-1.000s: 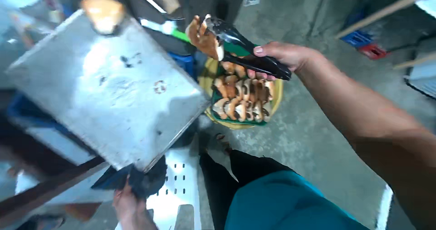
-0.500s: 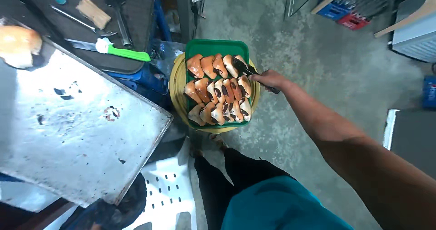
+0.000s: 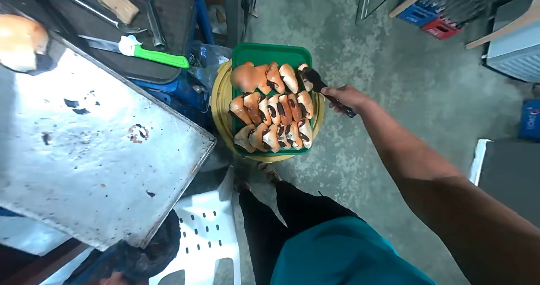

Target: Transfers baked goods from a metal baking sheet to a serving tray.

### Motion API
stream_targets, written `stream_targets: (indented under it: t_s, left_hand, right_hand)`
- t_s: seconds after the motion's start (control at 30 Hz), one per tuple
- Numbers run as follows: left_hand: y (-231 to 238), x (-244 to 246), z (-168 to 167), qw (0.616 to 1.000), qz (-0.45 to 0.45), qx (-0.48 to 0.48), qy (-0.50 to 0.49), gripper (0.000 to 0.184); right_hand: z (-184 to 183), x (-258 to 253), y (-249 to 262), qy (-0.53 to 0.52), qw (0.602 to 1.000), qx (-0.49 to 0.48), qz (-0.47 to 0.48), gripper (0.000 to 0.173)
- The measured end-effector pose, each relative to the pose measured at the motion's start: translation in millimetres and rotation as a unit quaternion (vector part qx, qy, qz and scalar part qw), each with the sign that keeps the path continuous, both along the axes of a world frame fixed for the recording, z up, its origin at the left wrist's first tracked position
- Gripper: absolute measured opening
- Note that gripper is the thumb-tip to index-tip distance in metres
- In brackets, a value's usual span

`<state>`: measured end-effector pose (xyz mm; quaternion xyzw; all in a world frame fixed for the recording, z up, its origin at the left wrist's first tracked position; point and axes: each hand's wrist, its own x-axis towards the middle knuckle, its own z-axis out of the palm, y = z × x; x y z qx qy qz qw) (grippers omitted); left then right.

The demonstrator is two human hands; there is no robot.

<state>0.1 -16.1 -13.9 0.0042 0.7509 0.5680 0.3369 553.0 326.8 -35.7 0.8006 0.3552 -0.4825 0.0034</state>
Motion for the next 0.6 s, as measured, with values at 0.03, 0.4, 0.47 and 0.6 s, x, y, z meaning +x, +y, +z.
stream_targets:
  t_s: [0.03,0.4,0.47,0.6]
  left_hand:
    - [-2,-2,-2,1.000,-0.002,0.004,-0.002,0.023]
    - [2,3,0,1.000,0.011,-0.002,0.005,0.023]
    - [-1,3,-2,1.000,0.009,0.000,0.004,0.023]
    - [0,3,-1,1.000,0.011,-0.002,0.000,0.024]
  right_hand:
    - [-1,1,-2,0.033,0.999,0.004,-0.026,0.059]
    - [32,-29,27,-0.109,0.972,-0.093,0.185,0.084]
    - [36,-28,23,-0.137,0.968,-0.064,0.198,0.084]
    - [20,-13,16,-0.165,0.962,0.020,0.217,0.072]
